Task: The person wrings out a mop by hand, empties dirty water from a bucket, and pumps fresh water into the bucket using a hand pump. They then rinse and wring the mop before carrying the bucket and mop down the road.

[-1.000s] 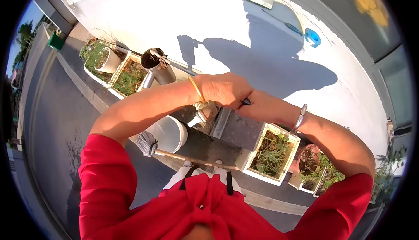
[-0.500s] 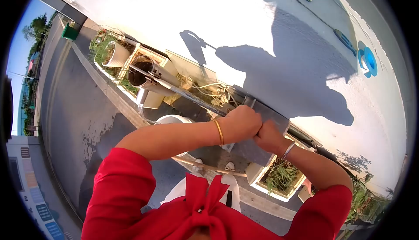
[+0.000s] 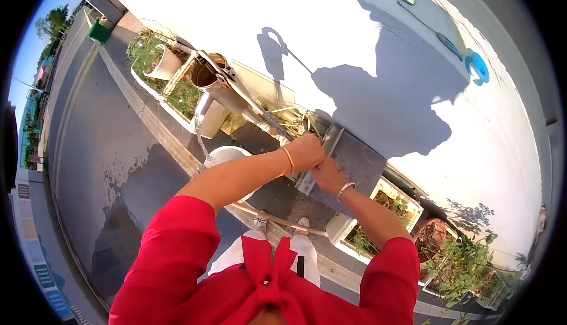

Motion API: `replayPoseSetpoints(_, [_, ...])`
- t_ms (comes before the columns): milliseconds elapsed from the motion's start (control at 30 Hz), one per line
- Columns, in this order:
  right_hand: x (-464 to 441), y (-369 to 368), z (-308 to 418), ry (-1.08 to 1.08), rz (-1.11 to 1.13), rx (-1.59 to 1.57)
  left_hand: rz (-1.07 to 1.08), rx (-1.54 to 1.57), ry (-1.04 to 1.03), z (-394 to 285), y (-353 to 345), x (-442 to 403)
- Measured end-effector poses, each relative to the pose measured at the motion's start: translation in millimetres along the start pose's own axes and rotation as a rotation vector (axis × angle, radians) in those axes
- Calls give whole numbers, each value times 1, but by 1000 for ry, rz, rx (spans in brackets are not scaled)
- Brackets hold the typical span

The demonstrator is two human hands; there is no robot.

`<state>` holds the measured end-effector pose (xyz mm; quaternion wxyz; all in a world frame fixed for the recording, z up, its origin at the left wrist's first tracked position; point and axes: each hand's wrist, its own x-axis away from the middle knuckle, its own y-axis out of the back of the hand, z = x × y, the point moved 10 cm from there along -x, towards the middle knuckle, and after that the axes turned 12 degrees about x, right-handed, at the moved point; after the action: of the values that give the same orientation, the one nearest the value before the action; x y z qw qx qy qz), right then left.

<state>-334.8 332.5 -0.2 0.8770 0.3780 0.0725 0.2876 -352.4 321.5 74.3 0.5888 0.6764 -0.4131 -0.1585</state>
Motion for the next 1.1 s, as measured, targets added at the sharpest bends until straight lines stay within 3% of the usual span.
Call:
replayPoseSetpoints(67, [8, 16, 15, -74, -55, 12, -140, -3, -62, -14, 7, 13])
replayPoseSetpoints(167, [39, 65, 84, 74, -141, -112, -72, 10, -223, -58, 50, 43])
replayPoseSetpoints(233, [58, 99, 102, -319, 399, -4, -123, 141, -269, -79, 109, 54])
replayPoseSetpoints(267, [67, 138, 146, -439, 461, 32, -170, 247, -327, -86, 135, 56])
replayPoseSetpoints(300, [63, 161, 176, -329, 444, -25, -211, 351, -384, -89, 161, 57])
replayPoseSetpoints(400, [54, 202, 202, -456, 531, 199, -146, 439, -242, -78, 205, 61])
replayPoseSetpoints(467, [41, 184, 172, -200, 398, 255, -118, 404, -240, -79, 181, 46])
replayPoseSetpoints(533, [39, 180, 151, -291, 384, 125, -91, 380, -227, -73, 172, 38])
replayPoseSetpoints(600, [34, 183, 141, -221, 412, 227, -222, 352, -196, -67, 173, 30])
replayPoseSetpoints(733, [19, 169, 98, -174, 373, 225, -229, 384, -203, -52, 145, 2])
replayPoseSetpoints(767, [13, 166, 92, -66, 280, 180, -232, 359, -179, -47, 137, -4])
replayPoseSetpoints(900, [-3, 128, 42, 64, 279, 212, -251, 276, -128, -26, 100, -24])
replayPoseSetpoints(1000, [-18, 90, 15, 161, 238, 195, -150, 228, -42, -7, 59, -35])
replayPoseSetpoints(1100, [-27, 54, 7, 317, 57, 194, -23, 132, 13, 8, 25, -29])
